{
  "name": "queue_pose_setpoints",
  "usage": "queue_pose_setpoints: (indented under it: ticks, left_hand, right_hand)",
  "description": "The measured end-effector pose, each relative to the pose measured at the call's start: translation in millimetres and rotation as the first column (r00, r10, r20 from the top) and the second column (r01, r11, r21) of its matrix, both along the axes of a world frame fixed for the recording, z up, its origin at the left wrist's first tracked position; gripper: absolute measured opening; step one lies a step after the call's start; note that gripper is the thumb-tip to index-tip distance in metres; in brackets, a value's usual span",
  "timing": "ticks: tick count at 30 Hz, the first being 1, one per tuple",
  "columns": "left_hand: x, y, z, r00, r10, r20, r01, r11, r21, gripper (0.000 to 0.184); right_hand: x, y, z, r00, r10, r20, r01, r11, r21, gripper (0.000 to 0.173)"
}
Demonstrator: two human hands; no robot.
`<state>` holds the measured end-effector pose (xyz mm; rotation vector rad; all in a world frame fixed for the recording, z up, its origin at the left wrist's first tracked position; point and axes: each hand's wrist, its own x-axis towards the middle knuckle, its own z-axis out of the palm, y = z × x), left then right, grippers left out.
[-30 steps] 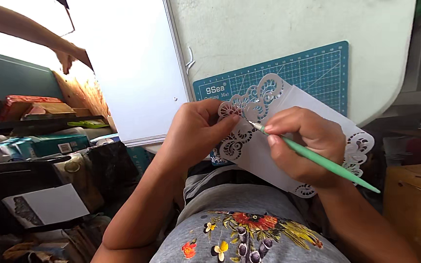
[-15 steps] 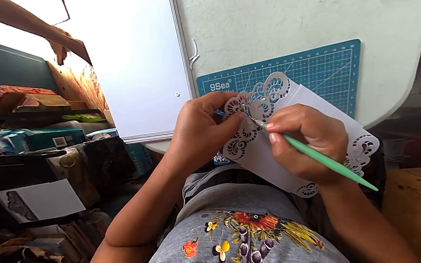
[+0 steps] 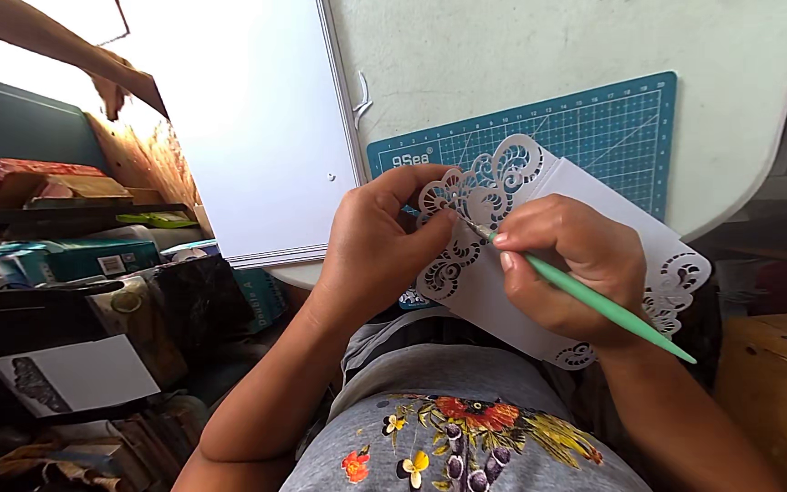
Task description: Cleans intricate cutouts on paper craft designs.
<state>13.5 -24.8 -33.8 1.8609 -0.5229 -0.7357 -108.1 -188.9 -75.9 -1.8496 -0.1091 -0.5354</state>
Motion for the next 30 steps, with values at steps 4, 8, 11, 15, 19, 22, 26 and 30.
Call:
queue_pose_setpoints:
  ticks: [4,8,11,15,19,22,26,30]
  left_hand:
    - [-0.3,0.5,-1.4,1.000,-0.003,0.004,0.003,1.000,-0.008,0.028]
    - [0.4,1.3,-1.3,1.000,0.000,-0.016,0.000,1.000,-0.017,0.028]
    - [0.7,1.1,-1.3,1.000,0.002,-0.020,-0.002,1.000,-0.025,0.029]
    - [-0.2,3.4,-1.7,0.998,-0.039,0.055,0.040,0.999,-0.022,0.040]
    - [-1.5,8.9,-4.8,0.888,-0.163,0.430,0.124,0.985,0.117,0.028]
    - [0.3,11.1,-6.2,0.823,-0.253,0.508,0.151,0.960,0.234,0.022]
    - [4.6,12.2,-9.3,0.826,-0.276,0.491,0.192,0.957,0.216,0.024]
    - [6.8,12.4,-9.8,0.828,-0.285,0.483,0.205,0.955,0.212,0.023]
  right_hand:
    - [-0.9,-0.2,0.1,1.000,-0.007,-0.001,0.007,0.999,-0.049,0.011]
    - [-0.8,-1.1,1.0,1.000,-0.006,-0.009,0.006,1.000,0.006,0.011]
    - [-1.3,-2.9,1.0,1.000,-0.012,-0.013,0.013,0.998,0.069,0.011]
    - [-2.0,-4.5,3.2,0.999,-0.013,-0.032,0.017,0.993,0.114,0.013]
    - [-0.5,-9.2,11.6,0.994,-0.006,-0.108,0.025,0.984,0.177,0.022]
    - [2.4,-9.9,13.1,0.991,-0.018,-0.134,0.031,0.995,0.098,0.021]
    - [9.2,-11.1,14.3,0.991,0.012,-0.133,-0.018,0.999,-0.049,0.023]
    - [17.0,-14.7,18.8,0.984,0.064,-0.166,-0.088,0.986,-0.139,0.023]
